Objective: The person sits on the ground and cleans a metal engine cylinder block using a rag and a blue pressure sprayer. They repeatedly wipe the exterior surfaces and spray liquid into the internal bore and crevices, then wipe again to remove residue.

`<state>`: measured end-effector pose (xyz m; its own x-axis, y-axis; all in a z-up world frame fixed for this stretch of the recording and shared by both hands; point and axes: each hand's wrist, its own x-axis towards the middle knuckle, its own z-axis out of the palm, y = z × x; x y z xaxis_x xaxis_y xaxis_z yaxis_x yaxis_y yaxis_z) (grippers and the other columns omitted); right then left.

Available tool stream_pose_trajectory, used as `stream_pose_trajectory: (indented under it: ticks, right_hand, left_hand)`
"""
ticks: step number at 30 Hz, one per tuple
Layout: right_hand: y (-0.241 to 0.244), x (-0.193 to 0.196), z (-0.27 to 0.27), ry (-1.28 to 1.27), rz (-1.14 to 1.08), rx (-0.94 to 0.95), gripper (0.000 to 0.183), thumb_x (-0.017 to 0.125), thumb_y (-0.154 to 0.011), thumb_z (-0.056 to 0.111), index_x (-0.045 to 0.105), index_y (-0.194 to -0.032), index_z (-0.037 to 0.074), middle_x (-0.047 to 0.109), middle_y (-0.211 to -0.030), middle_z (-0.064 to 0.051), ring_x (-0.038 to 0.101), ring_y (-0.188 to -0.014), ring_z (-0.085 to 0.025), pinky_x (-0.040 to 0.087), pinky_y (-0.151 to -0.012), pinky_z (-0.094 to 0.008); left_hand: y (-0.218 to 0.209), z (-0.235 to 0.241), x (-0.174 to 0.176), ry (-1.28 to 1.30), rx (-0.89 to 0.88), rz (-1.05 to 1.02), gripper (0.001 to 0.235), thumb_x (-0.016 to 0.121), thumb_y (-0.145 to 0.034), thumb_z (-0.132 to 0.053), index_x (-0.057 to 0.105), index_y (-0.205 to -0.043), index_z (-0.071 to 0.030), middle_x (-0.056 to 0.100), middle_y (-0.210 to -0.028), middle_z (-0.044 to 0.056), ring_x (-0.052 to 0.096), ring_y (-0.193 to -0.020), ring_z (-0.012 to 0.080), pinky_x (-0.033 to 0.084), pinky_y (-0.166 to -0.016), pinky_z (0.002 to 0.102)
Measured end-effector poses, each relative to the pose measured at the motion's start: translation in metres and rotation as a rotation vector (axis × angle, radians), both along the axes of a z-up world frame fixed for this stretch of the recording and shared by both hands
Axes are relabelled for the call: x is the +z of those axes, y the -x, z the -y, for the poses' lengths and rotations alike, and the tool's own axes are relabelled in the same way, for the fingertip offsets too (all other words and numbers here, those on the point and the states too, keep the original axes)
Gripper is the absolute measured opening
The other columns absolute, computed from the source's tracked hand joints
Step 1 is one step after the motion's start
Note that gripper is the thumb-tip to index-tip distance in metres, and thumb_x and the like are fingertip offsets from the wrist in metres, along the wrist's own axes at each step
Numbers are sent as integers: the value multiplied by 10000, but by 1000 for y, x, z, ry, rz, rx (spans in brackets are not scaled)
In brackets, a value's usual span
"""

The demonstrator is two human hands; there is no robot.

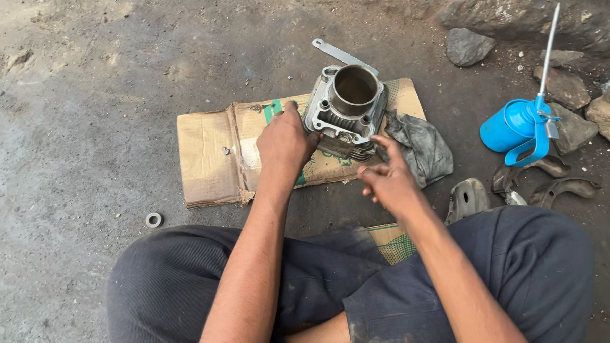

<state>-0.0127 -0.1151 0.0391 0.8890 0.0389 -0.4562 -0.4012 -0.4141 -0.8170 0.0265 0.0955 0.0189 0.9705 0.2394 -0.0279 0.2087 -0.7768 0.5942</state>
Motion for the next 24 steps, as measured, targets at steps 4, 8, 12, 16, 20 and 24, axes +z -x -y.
stream_pose_trajectory:
  ticks: [4, 8, 12, 16, 20, 24]
  right_hand:
    - [9, -7, -26, -109, -12, 111, 886, 698, -877, 60, 219, -1597, 254, 677, -810, -24, 587, -616, -116, 486, -550, -291]
    - [13, 0, -56, 588, 22, 396, 1019, 684, -913, 150, -23, -1645, 195, 697, -830, -154, 658, -649, -249, 529, -623, -369]
    - [18, -1, -71, 800, 137, 490, 966, 579, -953, 111, -97, -1641, 45, 712, -838, -279, 733, -684, -382, 597, -618, -466]
    - [21, -3, -51, 1041, 277, 526, 945, 581, -882, 49, 61, -1669, 92, 710, -783, -257, 743, -687, -358, 588, -643, -493]
    - [14, -13, -61, 753, 253, 383, 866, 605, -930, 134, 132, -1655, 142, 726, -764, -261, 742, -710, -383, 582, -677, -483]
    - [12, -1, -53, 189, -59, 138, 976, 663, -855, 239, 73, -1627, 328, 780, -885, -158, 732, -741, -395, 601, -610, -492]
  left_hand:
    - [-2, 1, -1, 1, 17, -50, 690, 864, -767, -362, 561, -1294, -36, 696, -1113, 211, 685, -1028, 399, 554, -833, 504]
    - [-6, 2, -5, -22, -4, -84, 657, 812, -787, -264, 531, -1310, 18, 705, -1048, 227, 713, -964, 390, 582, -792, 486]
    - [-6, 4, -13, -48, -13, 7, 531, 774, -793, -224, 565, -1219, 14, 716, -1025, 226, 710, -956, 409, 577, -797, 497]
    - [-6, 6, -11, -36, -15, -37, 478, 761, -805, -233, 577, -1178, 2, 703, -1049, 237, 694, -968, 428, 565, -804, 512]
    - [-7, 7, -13, -57, -35, 14, 556, 772, -781, -248, 555, -1218, 20, 699, -1046, 239, 687, -986, 420, 560, -804, 509]
    - [-6, 4, -14, -68, -35, 55, 579, 756, -774, -210, 547, -1266, 15, 701, -1056, 235, 690, -986, 421, 561, -805, 509]
